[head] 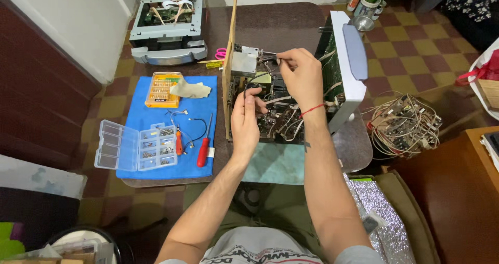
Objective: The person works on the internal components of an open electronic device, repeatedly connecting and disconnecting small ribbon cables and wires to circuit boards. They use their hands to manipulate the connectors and occasionally reach for tools or parts from a nearby kit.
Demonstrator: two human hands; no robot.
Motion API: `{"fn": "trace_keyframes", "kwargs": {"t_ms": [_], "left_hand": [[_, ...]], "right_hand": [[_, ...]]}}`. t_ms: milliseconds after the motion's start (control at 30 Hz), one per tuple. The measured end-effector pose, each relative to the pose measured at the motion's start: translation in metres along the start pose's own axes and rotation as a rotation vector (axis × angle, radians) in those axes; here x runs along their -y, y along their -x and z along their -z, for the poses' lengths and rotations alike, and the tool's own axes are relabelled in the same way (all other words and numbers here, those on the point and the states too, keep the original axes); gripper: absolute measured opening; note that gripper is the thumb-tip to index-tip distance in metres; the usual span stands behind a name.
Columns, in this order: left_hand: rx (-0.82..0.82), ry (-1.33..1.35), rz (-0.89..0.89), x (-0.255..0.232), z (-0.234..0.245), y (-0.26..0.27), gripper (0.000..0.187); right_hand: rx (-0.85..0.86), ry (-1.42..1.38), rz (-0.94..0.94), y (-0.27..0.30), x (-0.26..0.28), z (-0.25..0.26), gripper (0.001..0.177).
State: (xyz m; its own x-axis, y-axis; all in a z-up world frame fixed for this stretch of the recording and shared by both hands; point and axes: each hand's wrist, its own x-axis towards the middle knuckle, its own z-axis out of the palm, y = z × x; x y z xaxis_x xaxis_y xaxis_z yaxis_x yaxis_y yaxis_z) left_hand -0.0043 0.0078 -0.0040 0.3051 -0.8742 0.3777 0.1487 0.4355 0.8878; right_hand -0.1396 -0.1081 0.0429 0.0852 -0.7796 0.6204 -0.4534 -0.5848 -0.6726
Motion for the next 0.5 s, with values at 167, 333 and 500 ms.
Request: {"fn": "trace_keyframes", "kwargs": {"t_ms": [167, 333, 500], "left_hand": [[-0.006, 0.037, 0.039, 0.011, 0.001, -0.001, 0.033], [-0.040, 0.007, -0.002, 0.000, -0.002, -0.002, 0.035], [-0.024, -0.088, -0.083, -0.024, -0.005, -0.005, 0.043]], "right_hand": [[0.036, -0.024, 0.023, 0.000, 0.002, 0.002, 0.032], [0.104, 0.003, 0.040, -0.001, 0.004, 0.001, 0.024], [0.149, 0.001, 0.021, -0.001, 0.005, -0.002, 0.025]]}}
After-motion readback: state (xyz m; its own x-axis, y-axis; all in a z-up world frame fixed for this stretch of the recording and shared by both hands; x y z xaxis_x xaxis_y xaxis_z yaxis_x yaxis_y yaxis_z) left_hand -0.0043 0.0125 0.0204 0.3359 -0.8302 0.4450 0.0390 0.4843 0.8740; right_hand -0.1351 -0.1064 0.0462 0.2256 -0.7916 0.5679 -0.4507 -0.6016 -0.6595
